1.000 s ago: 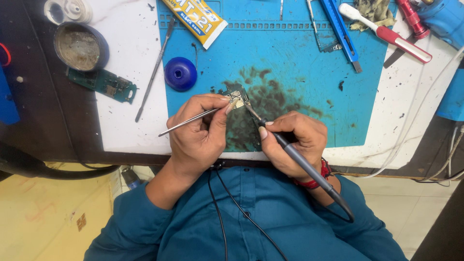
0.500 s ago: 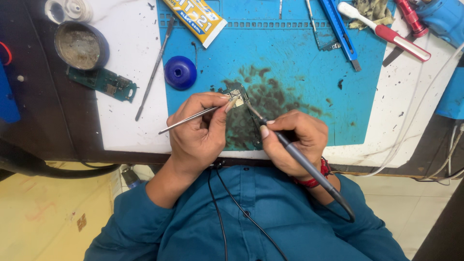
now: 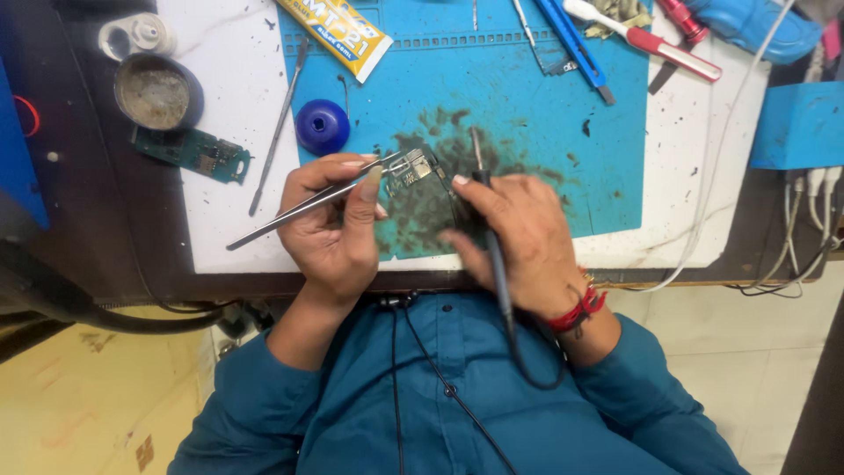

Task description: The person solders a small electronic component onto a circuit board using a soldering iron and tweezers. They apply solder to the component's contacts and then use tweezers to adjust the component's position.

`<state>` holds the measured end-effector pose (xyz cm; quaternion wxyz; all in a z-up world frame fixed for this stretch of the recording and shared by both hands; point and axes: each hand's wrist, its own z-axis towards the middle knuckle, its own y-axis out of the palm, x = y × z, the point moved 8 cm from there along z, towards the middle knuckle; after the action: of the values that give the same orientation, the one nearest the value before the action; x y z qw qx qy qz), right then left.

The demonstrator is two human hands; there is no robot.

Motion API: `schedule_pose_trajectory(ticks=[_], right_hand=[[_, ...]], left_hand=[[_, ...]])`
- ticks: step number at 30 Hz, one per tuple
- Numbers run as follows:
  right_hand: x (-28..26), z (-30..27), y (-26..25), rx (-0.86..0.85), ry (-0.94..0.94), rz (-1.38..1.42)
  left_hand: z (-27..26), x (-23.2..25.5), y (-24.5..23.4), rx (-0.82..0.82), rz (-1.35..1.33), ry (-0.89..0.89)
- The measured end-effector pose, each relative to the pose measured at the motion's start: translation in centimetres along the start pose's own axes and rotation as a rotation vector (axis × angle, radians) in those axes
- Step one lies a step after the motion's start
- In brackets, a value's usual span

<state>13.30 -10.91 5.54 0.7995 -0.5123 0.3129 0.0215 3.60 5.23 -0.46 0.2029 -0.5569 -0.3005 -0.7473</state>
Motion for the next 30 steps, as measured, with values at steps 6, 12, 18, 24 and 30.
schedule_pose_trajectory(ticks=[6,12,18,24,30], right_hand=[[2.5,-0.7,-2.5,0.218,0.122,-0.226],[0.3,-2.0,-0.5,0.14,0.268,-0.132],[-0.3,0.3,0.5,0.141,0.122,-0.193],[-0.7,2.3,0.3,0.186,0.076,-0.189],[-1.3,2.0,1.4,0.074,0.123,-0.19]], left_hand=[[-0.3,-0.1,-0.6,0.03,-0.046,0.062],[-0.6,0.1,-0.9,0.054,-0.049,0.089],[-0.9,0.1,-1.3,0.064,-0.09,0.142],[-0.9,0.2,-1.7,0.115,-0.092,0.133],[-0.7,0.3,-1.8,0.12,-0.086,0.103]])
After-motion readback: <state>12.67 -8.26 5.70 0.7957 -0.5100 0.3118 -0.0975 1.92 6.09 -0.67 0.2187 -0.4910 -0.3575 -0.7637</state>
